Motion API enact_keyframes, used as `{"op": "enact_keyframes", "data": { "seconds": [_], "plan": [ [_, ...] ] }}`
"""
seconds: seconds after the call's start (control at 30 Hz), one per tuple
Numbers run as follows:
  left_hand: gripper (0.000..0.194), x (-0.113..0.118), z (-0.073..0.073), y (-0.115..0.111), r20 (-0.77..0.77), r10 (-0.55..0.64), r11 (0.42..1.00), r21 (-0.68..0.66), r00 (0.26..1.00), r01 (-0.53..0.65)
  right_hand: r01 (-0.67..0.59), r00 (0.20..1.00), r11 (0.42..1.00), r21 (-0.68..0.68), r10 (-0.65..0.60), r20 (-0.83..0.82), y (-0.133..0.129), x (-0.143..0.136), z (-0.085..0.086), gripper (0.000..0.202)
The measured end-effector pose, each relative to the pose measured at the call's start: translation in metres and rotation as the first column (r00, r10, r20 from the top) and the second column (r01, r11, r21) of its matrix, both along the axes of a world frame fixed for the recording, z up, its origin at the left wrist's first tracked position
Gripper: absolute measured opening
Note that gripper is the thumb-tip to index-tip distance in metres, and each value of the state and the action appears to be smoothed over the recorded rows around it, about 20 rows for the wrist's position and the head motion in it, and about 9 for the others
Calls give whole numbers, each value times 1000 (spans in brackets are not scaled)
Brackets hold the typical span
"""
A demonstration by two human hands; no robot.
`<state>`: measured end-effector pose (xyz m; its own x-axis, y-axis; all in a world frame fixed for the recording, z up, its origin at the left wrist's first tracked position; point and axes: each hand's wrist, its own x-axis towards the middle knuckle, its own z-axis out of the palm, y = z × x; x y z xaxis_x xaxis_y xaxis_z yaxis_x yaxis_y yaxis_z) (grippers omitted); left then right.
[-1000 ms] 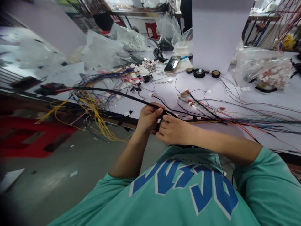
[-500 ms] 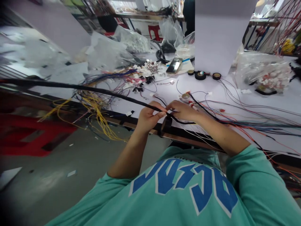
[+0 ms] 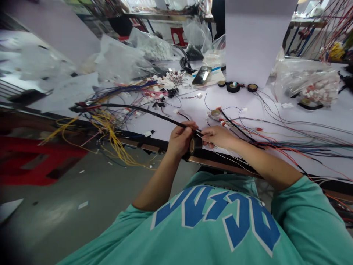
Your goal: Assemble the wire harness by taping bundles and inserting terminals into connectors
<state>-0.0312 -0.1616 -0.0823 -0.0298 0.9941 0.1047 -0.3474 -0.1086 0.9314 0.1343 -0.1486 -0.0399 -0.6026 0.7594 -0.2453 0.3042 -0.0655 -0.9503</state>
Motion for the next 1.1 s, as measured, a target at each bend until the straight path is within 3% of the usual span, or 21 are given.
{"op": "enact_keyframes", "data": {
  "seconds": [0.1, 0.23, 0.33, 0.5, 0.57, 0.63, 0.67, 0.7, 0.77, 0.83, 0.87, 0.9, 0.93, 0.97, 1.0, 1.1],
  "plan": [
    [39, 2, 0, -5, -62, -44, 995, -94, 997, 38, 49, 998, 999, 18, -50, 43, -2, -3, -2, 16],
    [40, 1, 8, -7, -2, -86, 986, -145, 996, 85, 46, 998, 991, -125, -51, -40, -3, -2, -1, 12],
    [40, -1, 16, -7, 32, -187, 965, -182, 982, 190, -9, 990, 976, -220, -21, -136, -1, 3, 0, 14],
    [39, -6, 21, -6, 2, -234, 956, -179, 972, 231, -182, 974, 933, -312, 126, -191, 5, 10, -2, 19],
    [37, -9, 21, -5, -50, -258, 953, -179, 965, 245, -235, 970, 947, -218, 215, -114, 6, 13, -1, 22],
    [33, -10, 21, -4, -109, -245, 958, -181, 963, 224, -224, 974, 972, 77, 220, 55, 4, 15, 2, 33],
    [32, -9, 22, -3, -138, -230, 962, -180, 963, 204, -219, 972, 932, 289, 182, 149, 1, 15, 5, 40],
    [30, -9, 23, -2, -163, -210, 968, -173, 964, 182, -237, 963, 831, 504, 134, 232, -3, 15, 8, 46],
    [27, -7, 25, -2, -203, -184, 976, -154, 962, 154, -352, 929, 492, 797, 78, 362, -16, 11, 14, 47],
    [25, -5, 27, -1, -224, -172, 980, -136, 959, 144, -498, 867, 157, 853, 77, 492, -32, 5, 17, 31],
    [24, -5, 28, -1, -225, -172, 980, -135, 959, 144, -553, 832, 45, 832, 67, 550, -38, 3, 18, 25],
    [24, -5, 29, -1, -220, -179, 978, -142, 959, 150, -592, 804, -18, 805, 45, 593, -44, 0, 19, 23],
    [23, -6, 29, -2, -213, -196, 974, -153, 957, 165, -624, 780, -35, 780, 24, 625, -48, 0, 21, 22],
    [24, -7, 29, -3, -204, -214, 969, -164, 955, 183, -646, 764, -9, 764, 5, 646, -49, 0, 22, 19],
    [25, -9, 29, -4, -198, -238, 963, -173, 951, 205, -654, 755, 53, 754, -12, 656, -49, 3, 24, 16],
    [27, -13, 29, -10, -235, -290, 952, -169, 928, 255, -595, 746, 356, 720, -89, 660, -33, 15, 29, 33]
  ]
}}
